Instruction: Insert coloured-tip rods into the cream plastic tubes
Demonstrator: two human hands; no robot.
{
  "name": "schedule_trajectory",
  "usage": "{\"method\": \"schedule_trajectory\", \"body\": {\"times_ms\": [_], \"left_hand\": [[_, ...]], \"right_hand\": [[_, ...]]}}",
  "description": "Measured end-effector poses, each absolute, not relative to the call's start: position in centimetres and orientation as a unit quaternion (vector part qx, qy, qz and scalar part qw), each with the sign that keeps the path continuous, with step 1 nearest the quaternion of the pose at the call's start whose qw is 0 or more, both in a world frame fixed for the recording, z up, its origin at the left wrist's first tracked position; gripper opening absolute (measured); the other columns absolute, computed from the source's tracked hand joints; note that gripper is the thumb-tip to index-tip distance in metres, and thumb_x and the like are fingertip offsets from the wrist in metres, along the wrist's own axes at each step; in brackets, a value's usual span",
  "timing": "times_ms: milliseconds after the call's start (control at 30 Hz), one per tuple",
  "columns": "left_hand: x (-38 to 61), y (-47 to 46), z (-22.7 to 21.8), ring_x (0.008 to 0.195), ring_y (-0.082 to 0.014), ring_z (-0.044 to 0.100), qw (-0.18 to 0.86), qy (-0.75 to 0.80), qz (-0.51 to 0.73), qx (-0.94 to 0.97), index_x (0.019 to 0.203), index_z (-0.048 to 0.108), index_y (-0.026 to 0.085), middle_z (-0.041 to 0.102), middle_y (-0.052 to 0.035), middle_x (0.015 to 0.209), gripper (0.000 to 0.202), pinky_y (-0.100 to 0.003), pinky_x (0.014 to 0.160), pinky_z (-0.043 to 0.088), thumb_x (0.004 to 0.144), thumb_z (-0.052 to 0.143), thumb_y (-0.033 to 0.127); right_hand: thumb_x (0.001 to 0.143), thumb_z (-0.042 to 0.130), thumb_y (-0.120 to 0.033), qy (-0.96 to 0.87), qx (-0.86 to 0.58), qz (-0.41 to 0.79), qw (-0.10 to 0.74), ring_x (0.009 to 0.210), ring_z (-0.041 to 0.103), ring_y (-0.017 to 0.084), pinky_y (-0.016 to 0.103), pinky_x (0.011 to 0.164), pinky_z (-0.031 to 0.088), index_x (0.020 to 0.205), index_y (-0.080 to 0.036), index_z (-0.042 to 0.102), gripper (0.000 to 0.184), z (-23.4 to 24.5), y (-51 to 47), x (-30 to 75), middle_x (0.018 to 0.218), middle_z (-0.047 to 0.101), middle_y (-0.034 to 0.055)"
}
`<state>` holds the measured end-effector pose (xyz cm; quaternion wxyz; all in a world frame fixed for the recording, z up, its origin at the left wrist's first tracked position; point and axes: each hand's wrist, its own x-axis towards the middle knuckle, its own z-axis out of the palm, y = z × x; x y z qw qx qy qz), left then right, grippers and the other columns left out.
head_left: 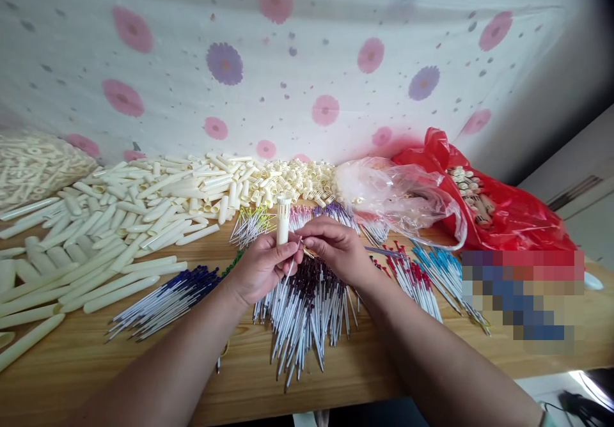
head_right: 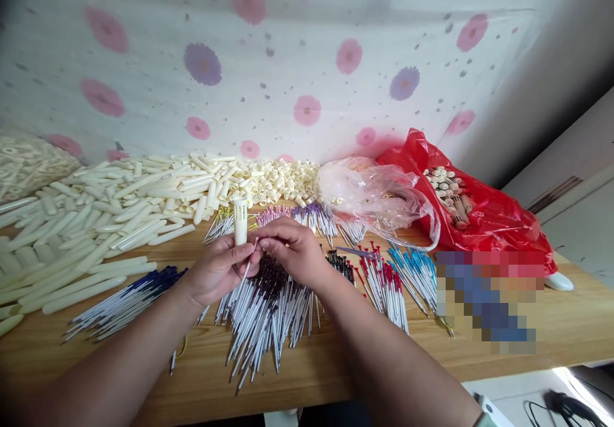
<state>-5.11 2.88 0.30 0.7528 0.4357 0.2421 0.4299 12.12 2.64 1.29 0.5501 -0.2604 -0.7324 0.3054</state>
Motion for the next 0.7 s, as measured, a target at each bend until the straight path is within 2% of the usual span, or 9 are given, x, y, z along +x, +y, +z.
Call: {"method": "schedule_trajectory", "body": {"times_ms": [133, 233, 300, 400, 467, 633, 700], "left_hand": [[-5.3, 2.9, 0.1, 0.047, -0.0065, 0.043, 0.757, 0.222, 0.377, 0.485, 0.071, 0.062, 0.015, 0.057, 0.0, 0.058, 0.019, -0.02, 0.047, 0.031, 0.069, 0.075, 0.029], [-5.5, 3.2, -0.1, 0.054, -0.0103, 0.046, 0.675, 0.262, 0.392, 0.568, 0.072, 0.064, 0.017, 0.058, -0.0011, 0.063, 0.028, -0.023, 0.052, 0.035, 0.067, 0.076, 0.042], [-5.7, 3.6, -0.1, 0.06, -0.0127, 0.048, 0.567, 0.304, 0.428, 0.635, 0.071, 0.065, 0.019, 0.057, -0.0002, 0.065, 0.029, -0.026, 0.059, 0.039, 0.067, 0.075, 0.046], [-6.0, 4.2, 0.1, 0.064, -0.014, 0.049, 0.429, 0.309, 0.475, 0.704, 0.067, 0.064, 0.02, 0.055, 0.0013, 0.065, 0.024, -0.029, 0.067, 0.041, 0.073, 0.071, 0.042], [-6.2, 4.4, 0.2, 0.067, -0.0152, 0.051, 0.384, 0.294, 0.487, 0.727, 0.067, 0.065, 0.021, 0.056, 0.0001, 0.067, 0.023, -0.03, 0.07, 0.042, 0.076, 0.068, 0.041], [-6.3, 4.5, 0.1, 0.071, -0.0171, 0.052, 0.358, 0.303, 0.487, 0.737, 0.071, 0.07, 0.022, 0.055, -0.0017, 0.07, 0.019, -0.03, 0.069, 0.043, 0.075, 0.069, 0.041], [-6.2, 4.4, 0.1, 0.07, -0.0172, 0.052, 0.362, 0.298, 0.484, 0.739, 0.071, 0.07, 0.023, 0.055, -0.0018, 0.07, 0.017, -0.03, 0.068, 0.043, 0.076, 0.069, 0.038]], "right_hand": [[0.085, 0.061, -0.023, -0.771, -0.239, 0.293, 0.512, 0.073, 0.057, 0.011, 0.027, 0.069, 0.048, 0.082, -0.016, 0.064, 0.009, 2.1, 2.2, 12.3, 0.077, 0.06, 0.0017], [0.088, 0.056, -0.02, -0.797, -0.24, 0.26, 0.49, 0.074, 0.058, 0.012, 0.028, 0.07, 0.048, 0.083, -0.017, 0.06, 0.007, 3.3, 1.3, 12.9, 0.077, 0.06, 0.0018], [0.089, 0.052, -0.018, -0.759, -0.221, 0.245, 0.561, 0.075, 0.06, 0.012, 0.028, 0.067, 0.051, 0.089, -0.019, 0.058, 0.006, 4.4, 0.4, 13.5, 0.081, 0.062, 0.0025], [0.09, 0.051, -0.017, -0.646, -0.186, 0.167, 0.721, 0.071, 0.063, 0.014, 0.027, 0.058, 0.053, 0.094, -0.022, 0.059, 0.01, 5.9, -1.5, 14.6, 0.079, 0.064, 0.0025], [0.087, 0.054, -0.015, -0.625, -0.197, 0.091, 0.75, 0.069, 0.064, 0.016, 0.028, 0.057, 0.054, 0.094, -0.022, 0.061, 0.012, 6.9, -2.9, 15.2, 0.075, 0.064, 0.0029], [0.082, 0.058, -0.009, -0.773, -0.256, 0.043, 0.579, 0.074, 0.067, 0.015, 0.025, 0.064, 0.057, 0.095, -0.021, 0.062, 0.019, 8.9, -5.8, 15.4, 0.079, 0.069, 0.0052], [0.082, 0.057, -0.007, -0.793, -0.262, 0.023, 0.549, 0.076, 0.067, 0.013, 0.023, 0.069, 0.057, 0.096, -0.021, 0.061, 0.02, 9.1, -6.1, 15.1, 0.082, 0.07, 0.0057]]}}
